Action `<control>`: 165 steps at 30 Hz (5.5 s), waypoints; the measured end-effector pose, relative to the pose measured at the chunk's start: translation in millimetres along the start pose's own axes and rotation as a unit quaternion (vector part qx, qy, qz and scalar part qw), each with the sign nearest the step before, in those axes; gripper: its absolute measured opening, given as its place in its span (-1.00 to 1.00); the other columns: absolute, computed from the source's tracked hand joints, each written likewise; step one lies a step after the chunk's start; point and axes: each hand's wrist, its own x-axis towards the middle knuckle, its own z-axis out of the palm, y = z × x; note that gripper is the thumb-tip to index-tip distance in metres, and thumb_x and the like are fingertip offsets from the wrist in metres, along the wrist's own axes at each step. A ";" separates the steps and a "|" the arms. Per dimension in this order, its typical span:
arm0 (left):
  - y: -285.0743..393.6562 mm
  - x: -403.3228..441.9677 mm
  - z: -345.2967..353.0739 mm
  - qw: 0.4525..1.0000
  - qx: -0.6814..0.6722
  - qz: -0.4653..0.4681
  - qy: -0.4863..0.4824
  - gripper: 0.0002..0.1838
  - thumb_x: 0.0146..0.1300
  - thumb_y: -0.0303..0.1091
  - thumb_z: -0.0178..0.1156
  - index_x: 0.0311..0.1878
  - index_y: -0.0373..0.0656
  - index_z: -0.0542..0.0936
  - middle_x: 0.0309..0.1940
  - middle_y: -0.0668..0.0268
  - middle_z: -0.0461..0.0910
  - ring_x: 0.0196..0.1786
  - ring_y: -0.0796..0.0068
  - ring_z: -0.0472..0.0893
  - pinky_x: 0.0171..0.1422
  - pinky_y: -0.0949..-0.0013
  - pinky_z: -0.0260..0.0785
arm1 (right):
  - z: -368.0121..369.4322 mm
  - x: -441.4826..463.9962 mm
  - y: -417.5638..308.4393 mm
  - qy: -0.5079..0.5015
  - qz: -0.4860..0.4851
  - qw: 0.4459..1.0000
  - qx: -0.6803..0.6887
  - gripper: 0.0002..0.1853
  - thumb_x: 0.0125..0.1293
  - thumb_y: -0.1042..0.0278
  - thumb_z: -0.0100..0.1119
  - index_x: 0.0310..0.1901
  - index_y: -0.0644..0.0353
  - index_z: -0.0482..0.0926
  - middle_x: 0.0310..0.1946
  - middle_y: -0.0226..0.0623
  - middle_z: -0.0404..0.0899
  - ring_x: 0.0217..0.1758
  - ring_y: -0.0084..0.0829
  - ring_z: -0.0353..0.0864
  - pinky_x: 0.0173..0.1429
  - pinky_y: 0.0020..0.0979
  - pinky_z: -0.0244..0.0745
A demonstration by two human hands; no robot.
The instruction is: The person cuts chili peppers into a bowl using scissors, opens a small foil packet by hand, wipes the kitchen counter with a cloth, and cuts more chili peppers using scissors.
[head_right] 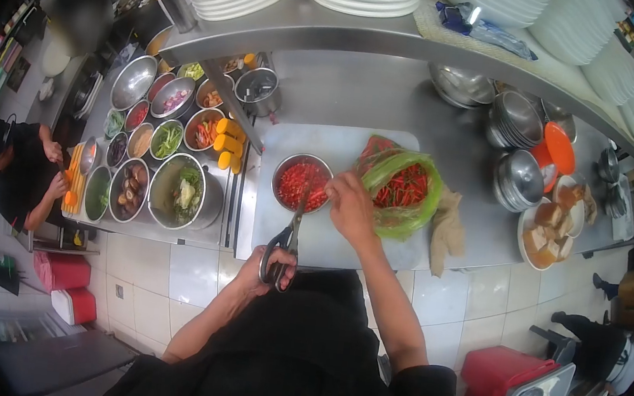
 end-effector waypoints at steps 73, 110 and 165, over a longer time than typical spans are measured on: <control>2.7 5.2 0.8 0.995 -0.068 -0.032 -0.062 -0.63 0.17 -0.13 0.06 -0.26 -0.33 0.52 -0.49 0.10 0.57 -0.49 0.24 0.59 -0.35 0.26 0.48 | 43.1 -17.5 -16.8 0.123 0.055 0.990 -0.035 -0.92 0.04 0.59 0.19 -0.41 0.22 0.52 0.04 -0.08 0.37 0.13 0.00 0.37 0.10 -0.14 0.34; 8.7 0.1 -7.5 0.999 -0.005 -0.034 -0.023 -0.68 0.13 -0.18 0.10 -0.34 -0.31 0.52 -0.54 0.10 0.56 -0.55 0.22 0.57 -0.39 0.26 0.47 | 43.0 -14.6 -18.2 0.122 0.054 0.990 -0.049 -0.91 0.05 0.61 0.20 -0.39 0.22 0.55 0.11 -0.08 0.35 0.12 -0.05 0.33 0.17 -0.17 0.27; 3.3 0.9 -15.6 0.997 -0.030 -0.020 -0.075 -0.66 0.12 -0.19 0.21 -0.31 -0.35 0.52 -0.58 0.11 0.56 -0.62 0.30 0.56 -0.54 0.34 0.44 | 83.9 71.3 -112.7 0.016 -0.142 0.985 0.100 -0.90 0.21 0.43 0.10 -0.32 0.26 0.54 -0.01 -0.03 0.45 0.06 -0.03 0.43 0.13 -0.15 0.35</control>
